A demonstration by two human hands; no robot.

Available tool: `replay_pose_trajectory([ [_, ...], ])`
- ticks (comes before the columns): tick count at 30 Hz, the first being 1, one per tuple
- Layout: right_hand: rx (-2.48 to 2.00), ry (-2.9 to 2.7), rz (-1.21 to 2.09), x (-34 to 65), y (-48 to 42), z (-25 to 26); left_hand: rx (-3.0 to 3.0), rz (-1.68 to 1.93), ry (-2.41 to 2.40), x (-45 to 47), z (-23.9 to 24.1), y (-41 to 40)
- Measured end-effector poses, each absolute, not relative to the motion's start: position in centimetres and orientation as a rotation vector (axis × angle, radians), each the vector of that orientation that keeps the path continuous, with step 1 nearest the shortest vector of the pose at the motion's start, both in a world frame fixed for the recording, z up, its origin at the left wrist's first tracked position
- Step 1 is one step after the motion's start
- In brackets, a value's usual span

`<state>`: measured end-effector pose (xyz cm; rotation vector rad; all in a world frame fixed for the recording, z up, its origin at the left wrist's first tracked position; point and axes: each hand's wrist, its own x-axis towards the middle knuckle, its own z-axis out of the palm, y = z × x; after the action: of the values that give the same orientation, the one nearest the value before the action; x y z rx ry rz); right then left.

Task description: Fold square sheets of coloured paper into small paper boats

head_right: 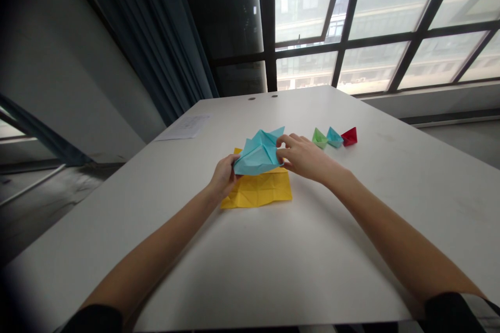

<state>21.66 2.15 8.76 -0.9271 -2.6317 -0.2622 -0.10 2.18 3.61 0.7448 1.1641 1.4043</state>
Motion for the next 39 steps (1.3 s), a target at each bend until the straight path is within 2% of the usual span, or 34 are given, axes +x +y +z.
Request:
replay_pose_trajectory([
  [6,-0.972,-2.705,0.201,21.6,2.4,8.4,0.8,1.408,1.074,0.0,3.0,2.2],
  [13,-1.4,-2.477,0.222,20.8,2.8,7.7,1.027,1.322,1.065,0.5,3.4,1.5],
  [26,-1.366,-2.307,0.591,21.2,3.7,7.3,1.074,1.349,1.104,0.2,3.0,1.7],
  [33,-1.269,-1.85,1.039,21.4,3.6,8.0,0.853,1.375,1.195,-0.4,1.7,2.3],
  [39,-1.159,-1.693,1.264,20.7,2.9,8.6,1.15,1.321,1.263,-0.3,2.2,1.9],
])
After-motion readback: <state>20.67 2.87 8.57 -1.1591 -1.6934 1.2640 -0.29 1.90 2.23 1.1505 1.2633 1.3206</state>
